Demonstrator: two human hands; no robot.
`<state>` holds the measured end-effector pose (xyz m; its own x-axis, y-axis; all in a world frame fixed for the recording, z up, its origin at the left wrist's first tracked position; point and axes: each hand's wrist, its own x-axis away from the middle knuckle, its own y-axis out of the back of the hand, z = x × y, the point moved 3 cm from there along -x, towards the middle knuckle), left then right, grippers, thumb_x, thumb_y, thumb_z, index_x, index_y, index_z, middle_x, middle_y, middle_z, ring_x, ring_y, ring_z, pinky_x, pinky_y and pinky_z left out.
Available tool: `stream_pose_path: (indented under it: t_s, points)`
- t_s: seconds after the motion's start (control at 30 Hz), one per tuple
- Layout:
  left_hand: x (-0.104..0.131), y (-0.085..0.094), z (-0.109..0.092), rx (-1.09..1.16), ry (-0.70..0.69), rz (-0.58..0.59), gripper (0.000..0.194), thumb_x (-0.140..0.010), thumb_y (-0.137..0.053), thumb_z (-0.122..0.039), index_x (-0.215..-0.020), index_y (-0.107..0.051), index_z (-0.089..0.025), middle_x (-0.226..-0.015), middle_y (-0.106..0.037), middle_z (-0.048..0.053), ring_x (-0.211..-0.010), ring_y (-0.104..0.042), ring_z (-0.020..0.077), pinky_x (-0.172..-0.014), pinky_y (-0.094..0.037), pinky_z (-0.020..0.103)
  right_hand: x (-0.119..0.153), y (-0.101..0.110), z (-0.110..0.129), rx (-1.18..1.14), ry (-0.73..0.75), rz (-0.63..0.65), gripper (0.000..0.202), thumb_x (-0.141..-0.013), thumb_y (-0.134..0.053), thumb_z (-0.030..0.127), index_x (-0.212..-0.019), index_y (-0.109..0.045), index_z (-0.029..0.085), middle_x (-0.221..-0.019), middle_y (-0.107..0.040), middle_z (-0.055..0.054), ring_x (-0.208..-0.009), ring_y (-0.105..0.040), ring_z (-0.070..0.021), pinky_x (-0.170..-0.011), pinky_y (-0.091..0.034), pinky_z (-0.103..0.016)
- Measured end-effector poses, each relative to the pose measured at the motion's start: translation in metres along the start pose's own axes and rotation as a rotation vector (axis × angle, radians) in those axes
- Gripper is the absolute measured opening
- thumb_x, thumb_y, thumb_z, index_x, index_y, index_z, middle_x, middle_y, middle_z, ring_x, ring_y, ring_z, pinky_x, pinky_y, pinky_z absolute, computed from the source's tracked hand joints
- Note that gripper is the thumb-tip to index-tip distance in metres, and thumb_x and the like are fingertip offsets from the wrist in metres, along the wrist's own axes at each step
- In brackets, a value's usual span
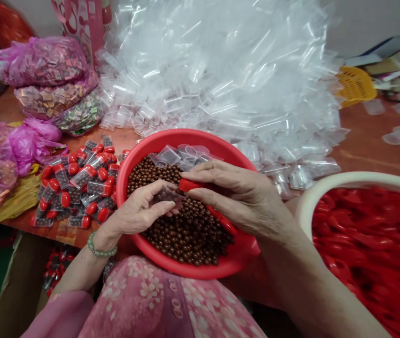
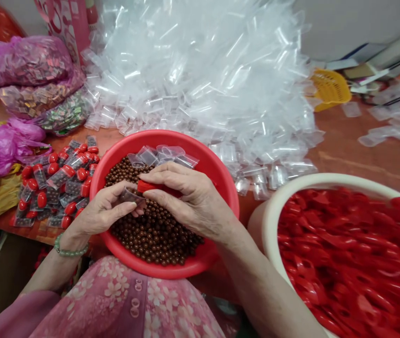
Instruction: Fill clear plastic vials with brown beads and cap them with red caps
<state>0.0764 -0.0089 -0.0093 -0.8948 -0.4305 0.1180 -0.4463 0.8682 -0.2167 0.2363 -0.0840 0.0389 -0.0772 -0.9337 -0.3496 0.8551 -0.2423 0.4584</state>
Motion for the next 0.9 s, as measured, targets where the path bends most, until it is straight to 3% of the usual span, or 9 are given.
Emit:
stream_pose_path:
  t_s: [0.3, 0.47, 0.63, 0.73, 0.83, 0.9]
  points:
    - [0.003, 0.004, 0.001, -0.062, -0.054, 0.012, 0.014, -0.091, -0.057, -0.023, -0.102, -0.061, -0.015, -0.089, -0.062, 0.002, -0.078, -0.061, 0.0096, -0.076, -0.05, 0.022, 0.0, 0.006, 0.011, 0.189, 0.09, 0.172, 0.021, -0.089, -0.062, 0.019, -0.106, -0.074, 0.023, -0.093, -0.07, -0.006, -0.078, -0.068, -0.0146, -0.068, -0.054, -0.025]
    - [0.003, 0.01, 0.005, 0.07, -0.027, -0.017, 0.02, -0.088, -0.063, -0.028, -0.103, -0.06, -0.015, -0.089, -0.064, 0.002, -0.075, -0.062, 0.0086, -0.073, -0.051, 0.02, 0.008, 0.018, 0.011, 0.268, 0.027, 0.204, 0.019, -0.089, -0.063, 0.021, -0.106, -0.072, 0.022, -0.093, -0.072, -0.005, -0.081, -0.069, -0.0159, -0.069, -0.054, -0.026]
    - [0.002, 0.008, 0.005, 0.195, 0.022, -0.058, 0.028, -0.078, -0.075, -0.031, -0.097, -0.061, -0.015, -0.087, -0.067, 0.002, -0.076, -0.065, 0.0097, -0.075, -0.053, 0.022, 0.007, 0.006, -0.005, -0.062, -0.255, 0.015, 0.023, -0.081, -0.073, 0.028, -0.104, -0.07, 0.023, -0.095, -0.074, -0.003, -0.085, -0.07, -0.0168, -0.076, -0.058, -0.028]
    - [0.001, 0.007, 0.005, 0.184, 0.034, -0.164, 0.027, -0.074, -0.076, -0.029, -0.092, -0.061, -0.014, -0.083, -0.068, 0.002, -0.074, -0.066, 0.0101, -0.073, -0.053, 0.022, 0.007, -0.011, -0.017, -0.333, -0.426, -0.032, 0.032, -0.075, -0.079, 0.036, -0.102, -0.068, 0.022, -0.094, -0.074, -0.003, -0.079, -0.07, -0.0159, -0.072, -0.06, -0.028]
    - [0.001, 0.006, 0.009, 0.141, 0.024, -0.29, 0.028, -0.074, -0.077, -0.031, -0.089, -0.061, -0.014, -0.078, -0.068, 0.002, -0.07, -0.065, 0.0101, -0.064, -0.05, 0.02, 0.007, -0.025, -0.022, -0.442, -0.455, -0.022, 0.034, -0.073, -0.08, 0.038, -0.099, -0.065, 0.022, -0.091, -0.073, -0.002, -0.078, -0.071, -0.0152, -0.072, -0.06, -0.028]
    - [0.001, 0.006, 0.013, 0.14, 0.01, -0.363, 0.031, -0.072, -0.078, -0.034, -0.088, -0.061, -0.014, -0.076, -0.066, 0.0, -0.066, -0.061, 0.0089, -0.06, -0.048, 0.019, 0.009, -0.03, -0.023, -0.39, -0.411, -0.041, 0.035, -0.072, -0.081, 0.037, -0.098, -0.064, 0.022, -0.091, -0.072, -0.002, -0.081, -0.07, -0.0156, -0.075, -0.06, -0.029]
